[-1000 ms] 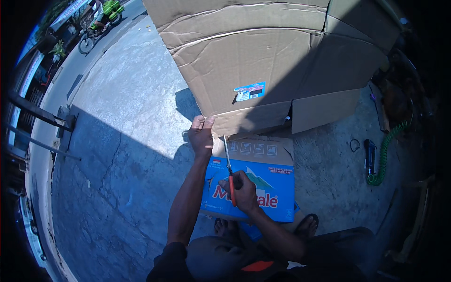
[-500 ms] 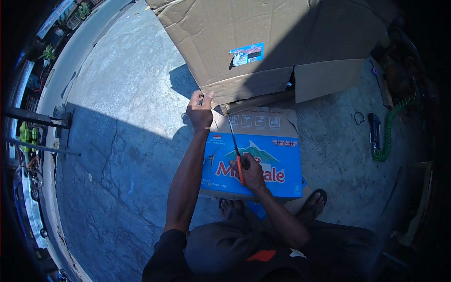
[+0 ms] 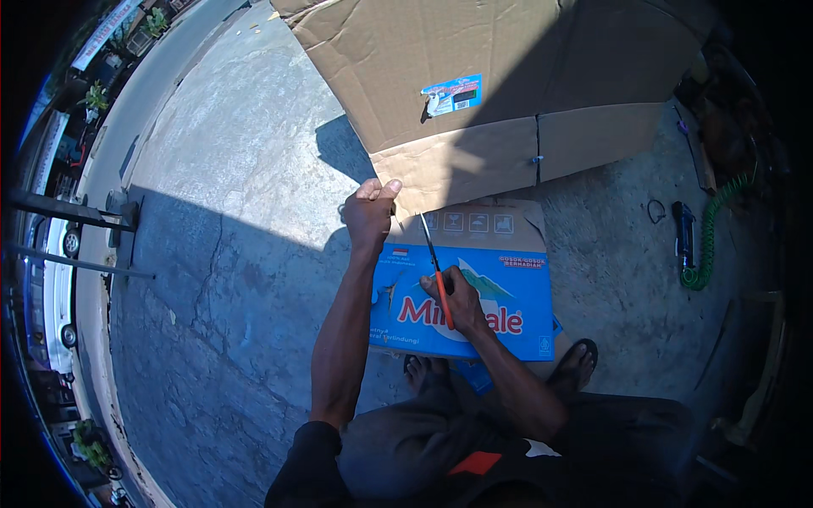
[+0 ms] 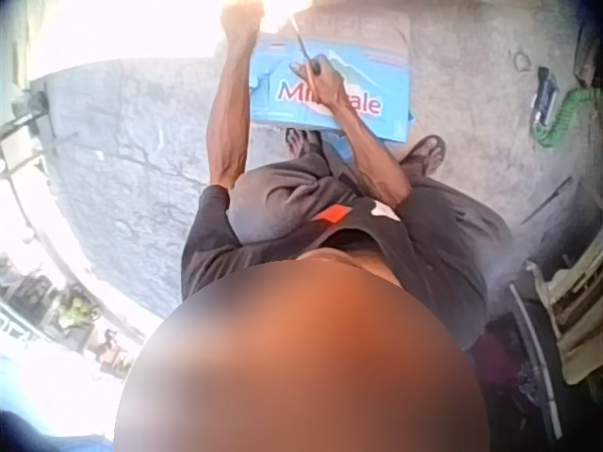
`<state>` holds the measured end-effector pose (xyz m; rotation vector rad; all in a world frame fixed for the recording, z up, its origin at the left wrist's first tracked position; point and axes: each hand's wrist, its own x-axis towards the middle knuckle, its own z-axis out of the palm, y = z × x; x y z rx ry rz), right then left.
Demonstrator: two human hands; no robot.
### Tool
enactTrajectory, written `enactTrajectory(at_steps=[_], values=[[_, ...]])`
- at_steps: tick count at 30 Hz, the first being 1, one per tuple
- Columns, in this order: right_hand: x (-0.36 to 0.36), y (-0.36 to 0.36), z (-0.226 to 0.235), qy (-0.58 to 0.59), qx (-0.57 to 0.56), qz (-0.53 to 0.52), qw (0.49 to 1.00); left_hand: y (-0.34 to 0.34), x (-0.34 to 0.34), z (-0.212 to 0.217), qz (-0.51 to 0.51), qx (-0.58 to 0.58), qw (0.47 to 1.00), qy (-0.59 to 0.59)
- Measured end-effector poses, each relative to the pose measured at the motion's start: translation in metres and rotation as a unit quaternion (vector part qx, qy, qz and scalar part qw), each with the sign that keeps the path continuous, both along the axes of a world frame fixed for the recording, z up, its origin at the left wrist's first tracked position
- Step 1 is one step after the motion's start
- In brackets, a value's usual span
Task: The person cuts a cardboard box into pieces using scissors and then staples the cardboard pieces onto a wooden frame with a yellow cushion. The person uses a pneumatic staple gun to secure the cardboard to the frame.
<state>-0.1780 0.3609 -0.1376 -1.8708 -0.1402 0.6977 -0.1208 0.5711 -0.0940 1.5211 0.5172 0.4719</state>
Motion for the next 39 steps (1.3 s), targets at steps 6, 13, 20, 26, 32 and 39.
enactTrajectory(at_steps=[6, 13, 20, 26, 32, 39], values=[[-0.021, -0.007, 0.016, 0.008, -0.009, -0.002, 1.0, -0.004, -0.01, 0.01, 0.002, -0.003, 0.999, 0.047], [-0.03, -0.005, 0.032, 0.021, 0.004, -0.009, 1.0, -0.017, -0.023, 0.024, -0.01, -0.044, 0.997, 0.061], [-0.029, -0.006, 0.038, 0.046, 0.031, -0.015, 0.998, -0.035, -0.046, 0.041, -0.024, -0.087, 0.995, 0.035], [-0.018, -0.007, 0.043, 0.026, 0.011, 0.008, 1.0, -0.032, -0.048, 0.03, -0.025, -0.086, 0.995, 0.052], [-0.024, -0.012, 0.034, -0.087, -0.004, 0.036, 0.996, -0.035, -0.05, 0.037, -0.035, -0.106, 0.993, 0.032], [-0.015, -0.001, 0.046, -0.054, 0.044, 0.001, 0.998, -0.038, -0.061, 0.039, -0.061, -0.131, 0.989, 0.029]])
